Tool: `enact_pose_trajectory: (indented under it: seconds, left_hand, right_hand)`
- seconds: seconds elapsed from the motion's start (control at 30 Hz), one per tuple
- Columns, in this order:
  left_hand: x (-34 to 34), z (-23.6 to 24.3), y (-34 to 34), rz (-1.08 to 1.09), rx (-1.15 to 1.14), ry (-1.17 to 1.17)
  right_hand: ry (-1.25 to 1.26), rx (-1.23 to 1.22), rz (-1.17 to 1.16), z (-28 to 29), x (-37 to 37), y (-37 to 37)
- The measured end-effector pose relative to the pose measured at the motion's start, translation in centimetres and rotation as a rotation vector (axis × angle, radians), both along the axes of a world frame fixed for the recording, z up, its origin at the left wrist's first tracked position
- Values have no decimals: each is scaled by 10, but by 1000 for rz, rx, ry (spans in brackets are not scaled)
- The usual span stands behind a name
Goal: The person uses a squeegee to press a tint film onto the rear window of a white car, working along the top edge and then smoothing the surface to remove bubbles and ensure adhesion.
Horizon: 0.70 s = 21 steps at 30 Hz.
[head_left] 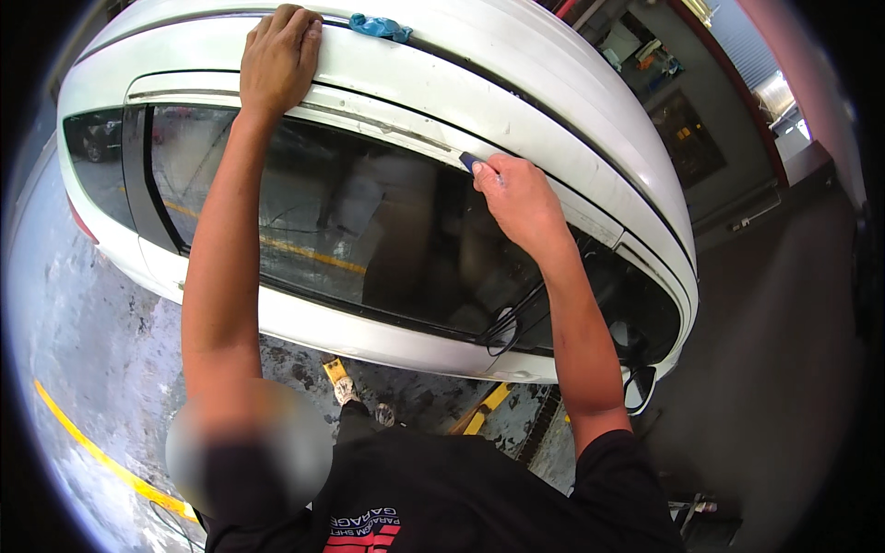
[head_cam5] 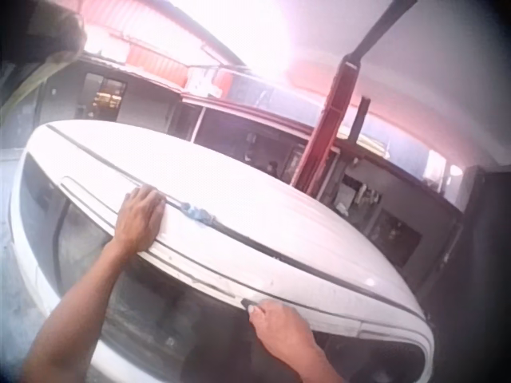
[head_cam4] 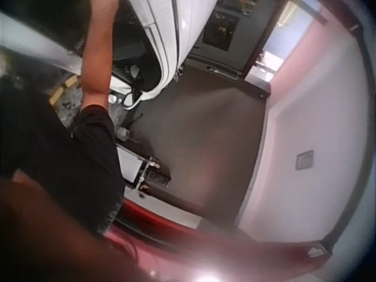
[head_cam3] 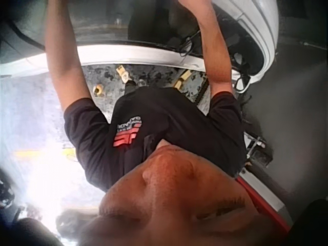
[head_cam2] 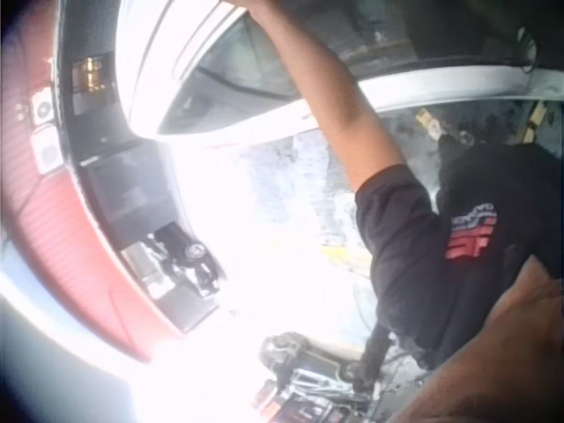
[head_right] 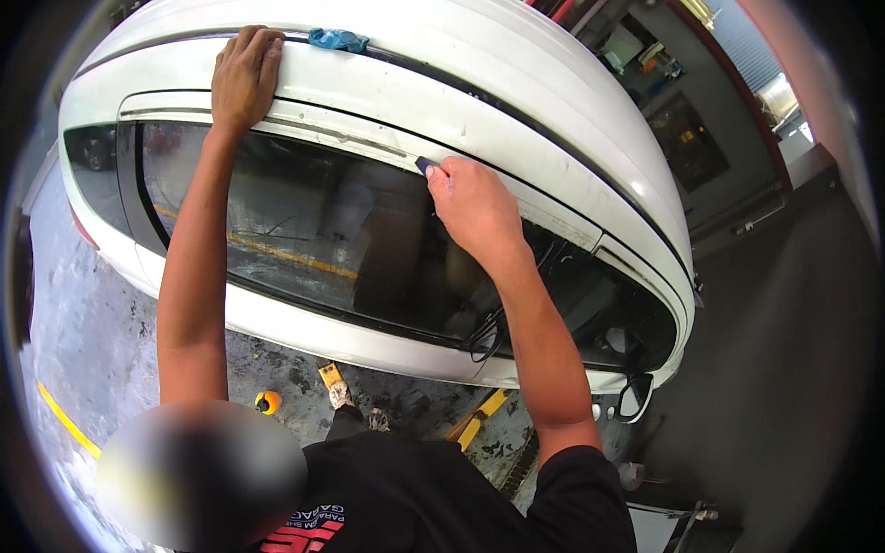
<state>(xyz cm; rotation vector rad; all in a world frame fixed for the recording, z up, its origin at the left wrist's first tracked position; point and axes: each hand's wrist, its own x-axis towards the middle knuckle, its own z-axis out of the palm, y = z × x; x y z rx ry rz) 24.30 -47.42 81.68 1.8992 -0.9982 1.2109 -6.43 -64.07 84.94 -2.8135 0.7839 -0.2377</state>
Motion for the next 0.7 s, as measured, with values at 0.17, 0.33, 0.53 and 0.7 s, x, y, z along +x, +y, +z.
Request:
enact_pose_trajectory:
  seconds: [0.17,0.33,0.53,0.7]
  left_hand:
    - [1,-4,-1,22,-10,-27]
    - [4,-6,-2,46,-16,-25]
    - [13,-9,-7,29,6,-73]
    - [13,-9,0,29,-4,-38]
  right_hand:
    - [0,-79,1,4,11,20]
    - [-72,-97,55,-9,29,19]
    - [-252,-2,140,-3,18,-1]
    - [-35,7,31,0,7,-7]
